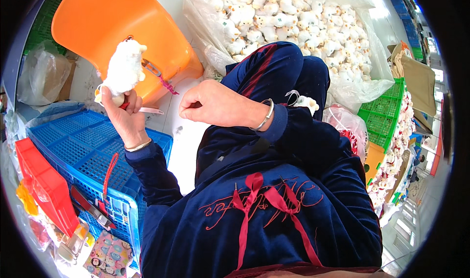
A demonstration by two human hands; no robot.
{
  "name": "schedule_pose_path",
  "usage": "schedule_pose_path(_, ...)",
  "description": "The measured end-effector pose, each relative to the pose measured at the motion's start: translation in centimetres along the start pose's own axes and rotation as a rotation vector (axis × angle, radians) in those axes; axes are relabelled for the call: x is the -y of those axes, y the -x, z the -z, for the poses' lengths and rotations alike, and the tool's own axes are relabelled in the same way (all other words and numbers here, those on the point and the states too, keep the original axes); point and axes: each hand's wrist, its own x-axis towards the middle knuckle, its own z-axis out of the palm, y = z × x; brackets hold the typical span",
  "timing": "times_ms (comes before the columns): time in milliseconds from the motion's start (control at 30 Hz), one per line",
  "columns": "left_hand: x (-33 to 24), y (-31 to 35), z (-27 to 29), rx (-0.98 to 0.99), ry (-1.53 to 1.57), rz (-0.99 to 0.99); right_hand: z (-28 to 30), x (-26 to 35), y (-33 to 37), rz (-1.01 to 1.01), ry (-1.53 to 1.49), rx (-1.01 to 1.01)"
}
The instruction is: The person ties a white ribbon around the neck of a small white plush toy, then places a red paper hat on its head. The person repeats this process with another plush toy.
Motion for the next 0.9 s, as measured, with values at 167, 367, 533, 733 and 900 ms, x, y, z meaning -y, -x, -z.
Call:
schedule_pose_path(167,0.0,0.0,-0.4,0.011,0.000,0.008,0.2,-0.6,0.2,-0.006,-0.120,-0.058)
schedule_pose_path(367,0.7,-0.5,0.0,0.012,0.018,0.039,1.3,-0.8,0.5,-0.100,-0.410,-0.046)
schedule_pose_path(533,0.3,0.0,-0.8,0.057,0.019,0.024,1.8,0.3,1.2,-0.162,-0.615,-0.032)
schedule_pose_path(733,-0.2,0.5,-1.4,0.042,0.020,0.013,2.1,0.3,1.6,-0.145,-0.682,0.024)
schedule_pose_path(900,-0.5,0.8,-1.8,0.044,0.022,-0.003,2.2,1.0,2.2,-0.095,-0.752,0.006)
